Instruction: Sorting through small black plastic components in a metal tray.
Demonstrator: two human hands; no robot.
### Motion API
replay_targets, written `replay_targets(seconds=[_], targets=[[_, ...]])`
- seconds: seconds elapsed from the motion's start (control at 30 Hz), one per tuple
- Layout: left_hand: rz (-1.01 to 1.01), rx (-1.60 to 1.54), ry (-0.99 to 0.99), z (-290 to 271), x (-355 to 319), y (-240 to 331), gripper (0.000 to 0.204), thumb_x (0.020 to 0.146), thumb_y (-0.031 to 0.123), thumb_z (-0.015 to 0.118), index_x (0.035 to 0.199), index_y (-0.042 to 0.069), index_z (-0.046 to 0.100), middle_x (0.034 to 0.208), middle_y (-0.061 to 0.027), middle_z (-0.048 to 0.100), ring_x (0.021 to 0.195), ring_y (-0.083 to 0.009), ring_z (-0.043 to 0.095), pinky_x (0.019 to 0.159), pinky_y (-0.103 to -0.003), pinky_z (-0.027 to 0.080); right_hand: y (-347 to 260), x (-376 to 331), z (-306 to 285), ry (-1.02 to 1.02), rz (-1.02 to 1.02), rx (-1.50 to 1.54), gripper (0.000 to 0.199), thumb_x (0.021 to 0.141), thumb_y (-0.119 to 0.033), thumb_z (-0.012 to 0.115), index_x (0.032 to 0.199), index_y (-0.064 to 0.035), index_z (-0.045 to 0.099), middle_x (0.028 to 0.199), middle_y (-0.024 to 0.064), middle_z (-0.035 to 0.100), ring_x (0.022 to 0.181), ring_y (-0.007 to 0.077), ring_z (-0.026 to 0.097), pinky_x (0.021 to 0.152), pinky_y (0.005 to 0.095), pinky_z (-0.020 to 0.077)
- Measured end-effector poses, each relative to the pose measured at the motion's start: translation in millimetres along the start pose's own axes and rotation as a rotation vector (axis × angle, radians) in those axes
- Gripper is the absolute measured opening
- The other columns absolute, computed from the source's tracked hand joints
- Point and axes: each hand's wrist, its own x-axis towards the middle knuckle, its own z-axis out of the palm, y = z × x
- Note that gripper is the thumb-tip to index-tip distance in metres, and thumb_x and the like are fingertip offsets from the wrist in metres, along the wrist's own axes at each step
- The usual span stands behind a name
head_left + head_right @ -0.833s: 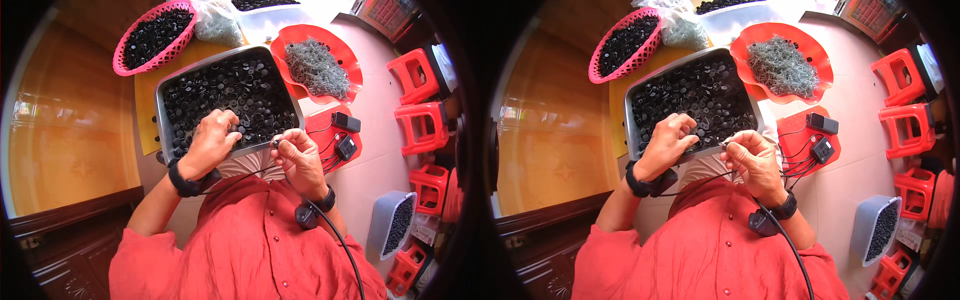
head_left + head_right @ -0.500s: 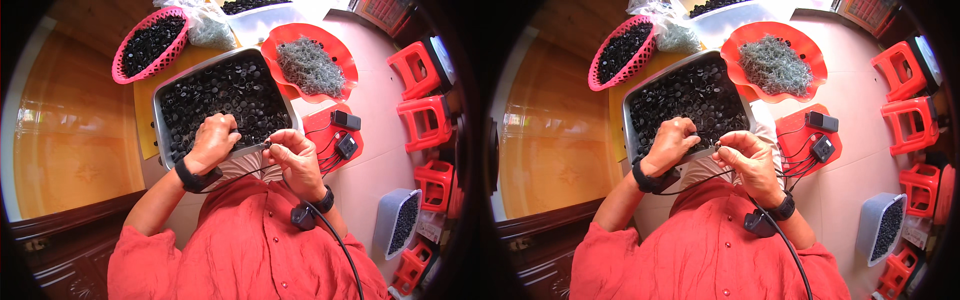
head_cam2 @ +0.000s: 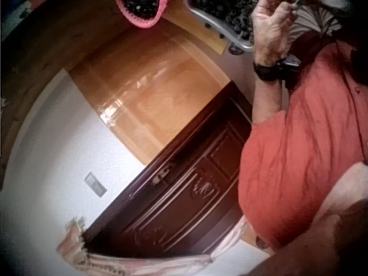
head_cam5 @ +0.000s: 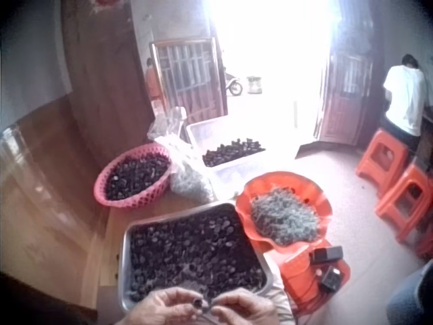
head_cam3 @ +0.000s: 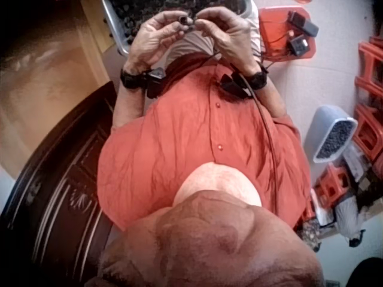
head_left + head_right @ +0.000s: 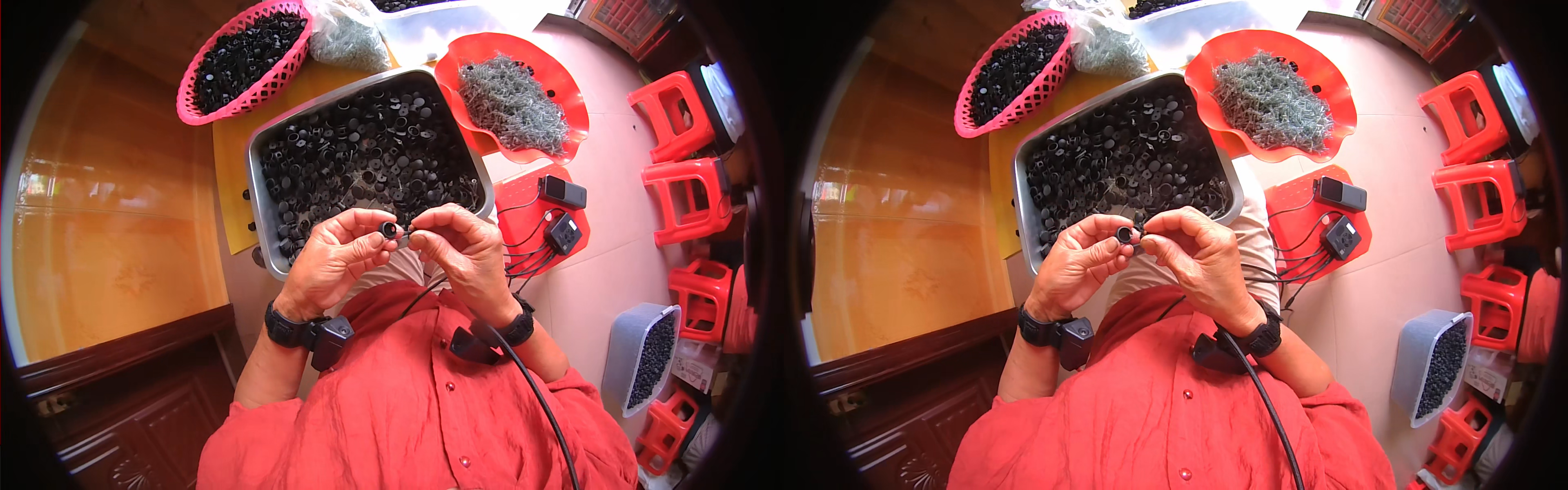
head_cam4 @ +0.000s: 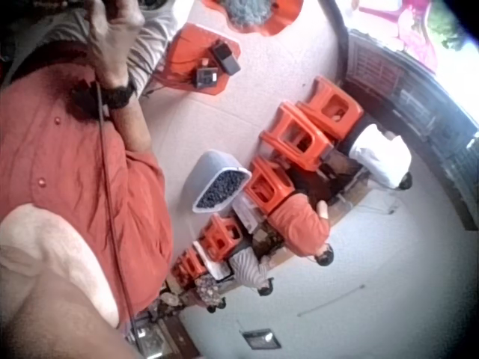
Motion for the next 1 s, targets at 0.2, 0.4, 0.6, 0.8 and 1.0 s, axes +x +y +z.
replay_targets(seconds=[0.2,0.4,0.6,0.8,1.0], targets=[[0.020,-0.079,-0.018,-6,-3,-4,0.025,0.088,0.005,0.059,0.112,0.001,0.056,0.100,-0.0062,0.064,0.088,-0.0123,0.062,0.078,-0.025,0.051,0,5,7,-0.013,-0.213,-0.286,0.011,0.079,0.003,0.066,0.090,0.0018,0.064,0.084,0.0062,0.061,0.071,0.0107,0.062,0.063,0.0219,0.0504],[0.073,-0.073,-0.030,-9,-4,-7,0.024,0.087,0.000,0.059,0.111,0.000,0.057,0.101,-0.0074,0.064,0.089,-0.0123,0.062,0.081,-0.025,0.051,0,7,13,-0.046,-0.312,-0.372,0.014,0.076,0.004,0.067,0.090,0.0005,0.065,0.083,0.0076,0.062,0.073,0.0149,0.064,0.062,0.0242,0.0515],[0.130,0.061,0.034,-6,-8,-7,0.023,0.086,-0.001,0.061,0.108,0.000,0.059,0.102,-0.0071,0.064,0.091,-0.0111,0.061,0.082,-0.024,0.050,1,8,14,-0.056,-0.349,-0.410,0.017,0.074,0.005,0.068,0.090,-0.0006,0.065,0.082,0.0085,0.063,0.073,0.0171,0.064,0.061,0.0256,0.0515],[0.196,0.178,0.054,-1,-9,-9,0.021,0.085,-0.001,0.061,0.106,0.001,0.060,0.103,-0.0069,0.064,0.092,-0.0110,0.060,0.084,-0.025,0.049,6,4,15,-0.022,-0.257,-0.316,0.015,0.075,0.002,0.069,0.090,0.0001,0.065,0.080,0.0069,0.063,0.070,0.0141,0.063,0.060,0.0244,0.0506],[0.224,0.204,0.054,6,-11,-11,0.020,0.085,-0.002,0.062,0.105,0.001,0.060,0.102,-0.0074,0.064,0.092,-0.0115,0.060,0.083,-0.025,0.049,3,-1,9,-0.027,0.065,-0.020,0.015,0.079,-0.005,0.070,0.093,0.0003,0.065,0.078,0.0037,0.064,0.066,0.0066,0.059,0.057,0.0201,0.0480]])
